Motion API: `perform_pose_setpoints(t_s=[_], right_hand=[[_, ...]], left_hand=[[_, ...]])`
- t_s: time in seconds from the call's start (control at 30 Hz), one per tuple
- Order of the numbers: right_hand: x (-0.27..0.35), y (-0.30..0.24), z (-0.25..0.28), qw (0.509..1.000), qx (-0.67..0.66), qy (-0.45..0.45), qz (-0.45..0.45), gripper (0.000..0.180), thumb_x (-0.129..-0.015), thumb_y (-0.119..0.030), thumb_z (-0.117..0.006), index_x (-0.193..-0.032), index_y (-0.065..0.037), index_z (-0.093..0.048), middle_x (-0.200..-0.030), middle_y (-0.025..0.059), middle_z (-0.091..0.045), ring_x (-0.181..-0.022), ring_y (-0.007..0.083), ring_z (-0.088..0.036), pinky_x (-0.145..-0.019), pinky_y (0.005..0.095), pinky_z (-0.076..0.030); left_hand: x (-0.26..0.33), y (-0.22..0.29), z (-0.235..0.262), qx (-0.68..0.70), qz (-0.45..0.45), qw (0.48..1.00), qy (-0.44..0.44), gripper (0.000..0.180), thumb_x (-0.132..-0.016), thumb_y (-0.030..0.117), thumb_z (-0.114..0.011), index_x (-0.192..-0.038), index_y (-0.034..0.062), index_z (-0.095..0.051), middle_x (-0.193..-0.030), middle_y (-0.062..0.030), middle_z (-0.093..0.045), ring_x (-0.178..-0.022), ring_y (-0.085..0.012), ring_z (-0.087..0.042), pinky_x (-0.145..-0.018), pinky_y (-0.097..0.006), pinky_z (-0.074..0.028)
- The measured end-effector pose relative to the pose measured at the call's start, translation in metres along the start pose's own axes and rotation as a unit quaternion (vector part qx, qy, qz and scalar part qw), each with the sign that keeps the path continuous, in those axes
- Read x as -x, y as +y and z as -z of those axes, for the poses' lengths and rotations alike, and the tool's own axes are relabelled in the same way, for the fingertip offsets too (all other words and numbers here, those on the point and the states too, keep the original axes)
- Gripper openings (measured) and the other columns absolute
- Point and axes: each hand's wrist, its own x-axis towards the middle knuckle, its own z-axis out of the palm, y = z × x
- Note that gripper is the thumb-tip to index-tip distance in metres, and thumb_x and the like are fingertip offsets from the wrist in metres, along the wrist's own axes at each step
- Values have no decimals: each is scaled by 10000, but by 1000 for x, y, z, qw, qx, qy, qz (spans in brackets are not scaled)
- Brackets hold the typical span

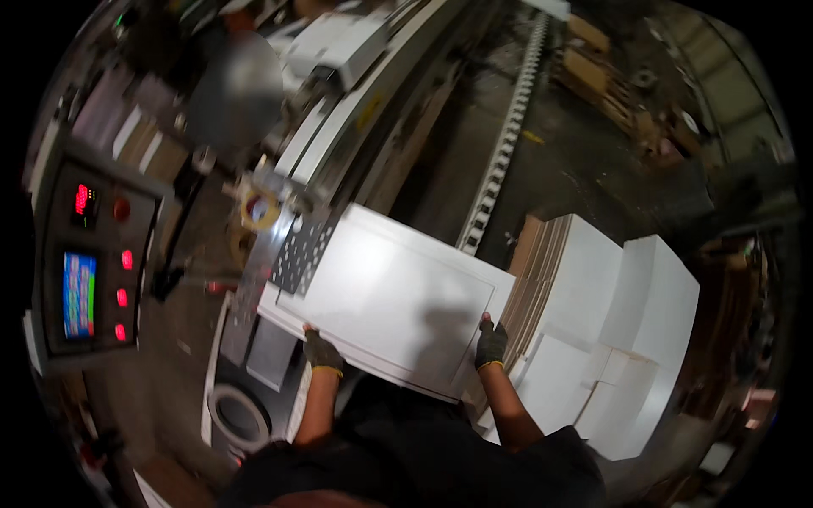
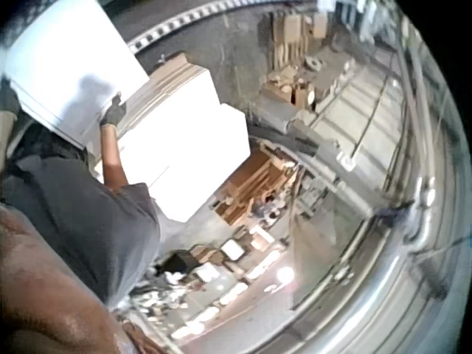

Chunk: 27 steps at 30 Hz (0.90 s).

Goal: The person picks up white rectangular panels from a stack and places them onto a machine's conveyor belt. The person then retrieves the panels from the machine and stacks them back onto the pile, repeating this process continuously.

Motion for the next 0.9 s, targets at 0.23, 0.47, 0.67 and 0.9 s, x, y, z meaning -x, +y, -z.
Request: perform_pose_setpoints(t_s=[0.23, 0.47, 0.67, 0.9], right_hand=[[-67, -22, -12, 993, -90, -74, 17, 481, -932, -446, -678, -1051, 20, -673, -911, 86, -669, -868, 198, -581, -818, 365, -466], [-83, 27, 23, 958, -252, -122, -63, 471, -955, -527, -619, -1088, -78, -569, -921, 61, -647, -832, 191, -597, -706, 362, -507], [8, 225, 92, 976, 51, -209, 46, 283, -949, -367, -606, -1092, -123, -605, -884, 64, -675, -744, 245, -655, -678, 396, -532], [144, 508, 152, 742, 577, -317, 128, 343, -984, -325, -510, -1247, -135, -622, -1244, 68, -679, -1181, 326, -612, -1035, 425, -446]], left_hand=[[-28, -15, -71, -98, -69, 993, -6, 715, -997, 599, -462, -1159, -75, -634, -1090, -168, -674, -936, -293, -612, -876, -425, -484], [-51, -34, -127, -296, -255, 918, 66, 763, -968, 650, -470, -1169, -77, -581, -977, -242, -678, -807, -355, -581, -788, -435, -474], [-60, -42, -154, -123, -65, 968, -207, 626, -1006, 608, -436, -1207, 34, -582, -809, -128, -648, -530, -274, -522, -492, -384, -456], [85, -139, -37, -678, -316, 574, -333, 694, -865, 607, -626, -1290, 67, -531, -1194, -240, -658, -1104, -434, -631, -946, -483, -487]])
